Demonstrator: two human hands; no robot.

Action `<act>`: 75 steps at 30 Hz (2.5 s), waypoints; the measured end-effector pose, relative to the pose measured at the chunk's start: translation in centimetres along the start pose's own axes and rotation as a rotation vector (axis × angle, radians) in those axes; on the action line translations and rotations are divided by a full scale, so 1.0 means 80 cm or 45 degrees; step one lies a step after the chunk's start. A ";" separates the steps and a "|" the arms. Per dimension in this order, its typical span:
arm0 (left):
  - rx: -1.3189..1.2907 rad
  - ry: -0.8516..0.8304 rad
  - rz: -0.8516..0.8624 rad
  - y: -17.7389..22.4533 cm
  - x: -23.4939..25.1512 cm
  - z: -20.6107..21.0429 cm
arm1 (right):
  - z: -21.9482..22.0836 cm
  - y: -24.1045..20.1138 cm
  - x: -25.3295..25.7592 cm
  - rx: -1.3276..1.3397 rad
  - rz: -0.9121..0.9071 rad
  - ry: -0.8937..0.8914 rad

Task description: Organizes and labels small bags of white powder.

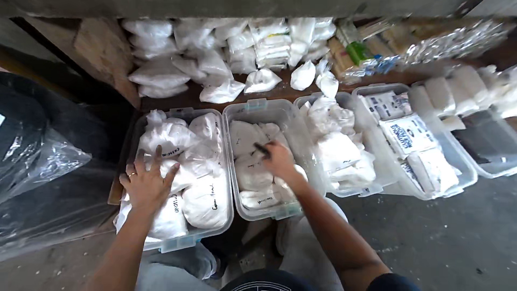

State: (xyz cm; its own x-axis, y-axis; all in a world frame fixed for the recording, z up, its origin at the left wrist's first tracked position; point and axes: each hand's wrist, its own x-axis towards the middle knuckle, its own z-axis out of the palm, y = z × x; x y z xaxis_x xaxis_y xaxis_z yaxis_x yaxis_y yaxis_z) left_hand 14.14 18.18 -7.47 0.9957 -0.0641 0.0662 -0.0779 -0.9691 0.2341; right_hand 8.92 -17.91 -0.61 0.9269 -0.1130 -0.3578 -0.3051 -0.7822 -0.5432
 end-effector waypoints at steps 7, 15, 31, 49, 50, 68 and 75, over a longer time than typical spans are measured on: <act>0.015 -0.004 -0.107 0.022 -0.023 0.001 | -0.050 0.117 -0.012 -0.090 0.223 0.023; 0.036 0.004 -0.130 0.022 -0.026 0.007 | -0.032 0.113 -0.019 -0.183 0.100 -0.127; -0.319 0.183 0.454 0.214 -0.071 0.016 | -0.037 0.138 -0.005 -0.188 0.269 -0.396; -0.394 -0.917 0.294 0.325 0.004 0.070 | -0.069 0.126 -0.021 0.319 -0.063 0.346; -0.348 -0.899 0.285 0.313 0.015 0.075 | -0.068 0.129 -0.023 0.344 -0.022 0.453; -0.190 -1.045 0.118 0.303 -0.008 0.061 | -0.029 0.104 -0.010 0.148 -0.140 -0.222; -0.624 -0.701 0.512 0.326 -0.048 0.029 | -0.057 0.114 -0.014 0.275 0.153 0.384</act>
State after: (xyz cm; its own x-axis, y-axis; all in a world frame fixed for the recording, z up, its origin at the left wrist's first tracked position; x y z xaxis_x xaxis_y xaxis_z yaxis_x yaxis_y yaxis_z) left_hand 8.37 -7.44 -3.84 0.7591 -0.6132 -0.2183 -0.3182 -0.6422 0.6974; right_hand 6.10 -27.67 -1.71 0.8947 -0.3959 -0.2067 -0.4244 -0.6094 -0.6697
